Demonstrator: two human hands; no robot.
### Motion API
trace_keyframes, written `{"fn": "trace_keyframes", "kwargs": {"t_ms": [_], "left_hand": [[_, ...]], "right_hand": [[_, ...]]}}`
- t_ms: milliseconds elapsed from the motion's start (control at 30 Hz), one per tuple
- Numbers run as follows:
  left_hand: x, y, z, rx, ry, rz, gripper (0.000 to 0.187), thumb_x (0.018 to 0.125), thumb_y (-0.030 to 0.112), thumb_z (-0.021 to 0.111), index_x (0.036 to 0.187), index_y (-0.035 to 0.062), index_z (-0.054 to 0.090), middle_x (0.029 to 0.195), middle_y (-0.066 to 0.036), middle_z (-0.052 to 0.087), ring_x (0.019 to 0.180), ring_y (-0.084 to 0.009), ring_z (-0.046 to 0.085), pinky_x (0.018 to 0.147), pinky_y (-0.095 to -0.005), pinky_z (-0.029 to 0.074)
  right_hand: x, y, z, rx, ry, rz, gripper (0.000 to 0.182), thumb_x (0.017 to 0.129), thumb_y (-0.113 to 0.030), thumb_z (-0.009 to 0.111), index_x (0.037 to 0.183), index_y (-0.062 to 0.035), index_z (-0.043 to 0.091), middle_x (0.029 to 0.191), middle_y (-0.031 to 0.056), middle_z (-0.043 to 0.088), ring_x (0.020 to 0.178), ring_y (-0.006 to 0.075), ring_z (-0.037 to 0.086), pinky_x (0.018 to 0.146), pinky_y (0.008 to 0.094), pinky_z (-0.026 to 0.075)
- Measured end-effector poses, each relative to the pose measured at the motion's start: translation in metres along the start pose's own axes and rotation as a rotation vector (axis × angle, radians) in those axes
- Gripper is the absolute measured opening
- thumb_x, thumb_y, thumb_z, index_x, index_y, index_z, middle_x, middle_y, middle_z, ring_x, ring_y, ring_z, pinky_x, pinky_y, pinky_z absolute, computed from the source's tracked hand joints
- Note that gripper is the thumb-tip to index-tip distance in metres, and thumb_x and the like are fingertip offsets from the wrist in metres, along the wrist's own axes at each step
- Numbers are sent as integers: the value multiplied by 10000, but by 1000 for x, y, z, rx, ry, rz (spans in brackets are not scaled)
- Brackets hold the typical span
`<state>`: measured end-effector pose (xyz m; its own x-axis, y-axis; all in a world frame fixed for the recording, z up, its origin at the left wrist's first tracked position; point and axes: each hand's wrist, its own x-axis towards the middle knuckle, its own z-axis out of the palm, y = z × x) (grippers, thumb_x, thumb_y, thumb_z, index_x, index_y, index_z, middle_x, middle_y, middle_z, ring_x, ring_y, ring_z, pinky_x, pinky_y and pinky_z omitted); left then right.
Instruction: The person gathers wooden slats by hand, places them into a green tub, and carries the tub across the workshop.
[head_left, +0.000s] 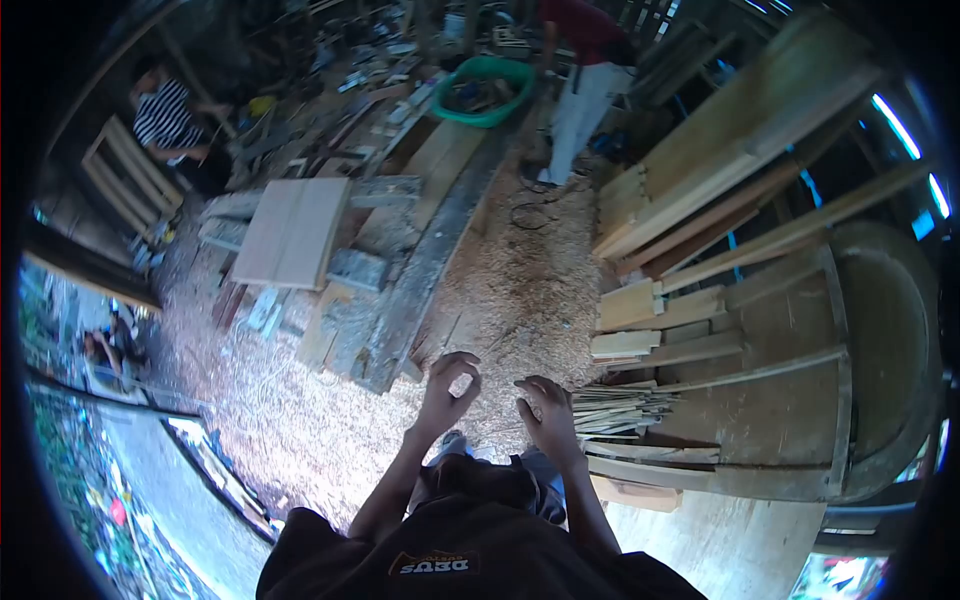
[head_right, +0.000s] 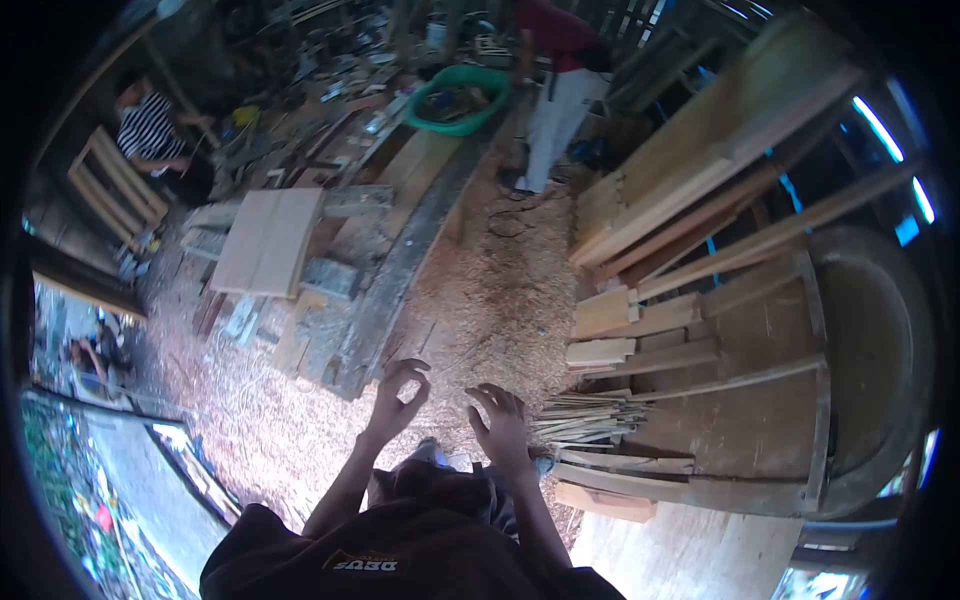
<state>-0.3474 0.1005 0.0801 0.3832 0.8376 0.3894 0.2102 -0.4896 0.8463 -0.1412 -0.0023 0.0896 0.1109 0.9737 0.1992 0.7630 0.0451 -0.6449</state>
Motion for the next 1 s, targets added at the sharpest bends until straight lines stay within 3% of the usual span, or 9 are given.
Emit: {"fn": "trace_keyframes", "kwargs": {"t_ms": [100, 233, 300, 500, 667, 733, 767, 867, 1000], "left_hand": [[-23, -4, -62, -12, 130, -176, 99, 848, 48, 715, 912, 39, 640, 1111, -149, 686, 1103, -340, 638, 977, -425, 461], [-50, -11, -122, 30, 297, -290, 169, 904, 98, 693, 1046, 17, 651, 1128, -153, 686, 1119, -340, 634, 996, -414, 460], [-67, -17, -146, 65, 359, -326, 244, 928, 129, 694, 1132, 5, 646, 1150, -165, 688, 1134, -343, 633, 999, -420, 466], [-138, -4, -196, 212, 555, -460, 298, 955, 144, 688, 1223, 20, 642, 1199, -161, 697, 1161, -334, 633, 997, -428, 483], [-217, 1, -233, 275, 726, -647, 329, 961, 165, 682, 1255, 24, 641, 1235, -163, 692, 1195, -340, 623, 1044, -432, 472], [-249, -10, -248, 326, 791, -711, 351, 962, 183, 682, 1272, 24, 641, 1236, -175, 691, 1195, -344, 625, 1045, -430, 472], [-267, -23, -256, 319, 811, -767, 331, 964, 162, 705, 1262, 28, 652, 1246, -141, 689, 1198, -285, 635, 1052, -393, 472], [-300, -53, -278, 352, 925, -836, 336, 970, 177, 700, 1263, 17, 655, 1217, -138, 703, 1163, -262, 649, 1023, -378, 487], [-322, -113, -322, 204, 980, -850, 340, 992, 190, 677, 1272, 0, 643, 1171, -134, 715, 1130, -221, 659, 995, -354, 490]], "right_hand": [[25, -46, 32, 34, -116, -63, 351, 953, -205, 663, 1299, -155, 652, 1276, 118, 632, 1192, 319, 586, 1055, 481, 402], [54, -89, 73, 90, -251, -197, 367, 952, -202, 666, 1312, -138, 647, 1286, 125, 630, 1225, 315, 577, 1059, 477, 402], [65, -104, 97, 146, -303, -258, 335, 930, -177, 698, 1247, -69, 680, 1248, 161, 652, 1177, 361, 617, 1014, 446, 474], [83, -130, 178, 216, -587, -459, 360, 925, -166, 703, 1268, -60, 667, 1247, 167, 653, 1182, 367, 616, 1020, 445, 478], [93, -202, 239, 228, -802, -579, 364, 908, -145, 702, 1259, -53, 666, 1239, 169, 654, 1161, 373, 624, 1003, 444, 489], [96, -229, 266, 278, -815, -641, 367, 897, -148, 712, 1248, -51, 672, 1216, 173, 662, 1138, 375, 635, 984, 444, 502], [99, -243, 282, 322, -812, -683, 370, 885, -152, 722, 1237, -48, 678, 1192, 178, 670, 1115, 377, 646, 965, 445, 514], [109, -275, 326, 342, -802, -771, 359, 870, -134, 729, 1212, -35, 680, 1182, 181, 671, 1091, 377, 652, 940, 443, 526], [133, -303, 386, 340, -843, -764, 346, 877, -149, 724, 1203, -44, 680, 1157, 177, 679, 1068, 381, 651, 918, 457, 529]]}}
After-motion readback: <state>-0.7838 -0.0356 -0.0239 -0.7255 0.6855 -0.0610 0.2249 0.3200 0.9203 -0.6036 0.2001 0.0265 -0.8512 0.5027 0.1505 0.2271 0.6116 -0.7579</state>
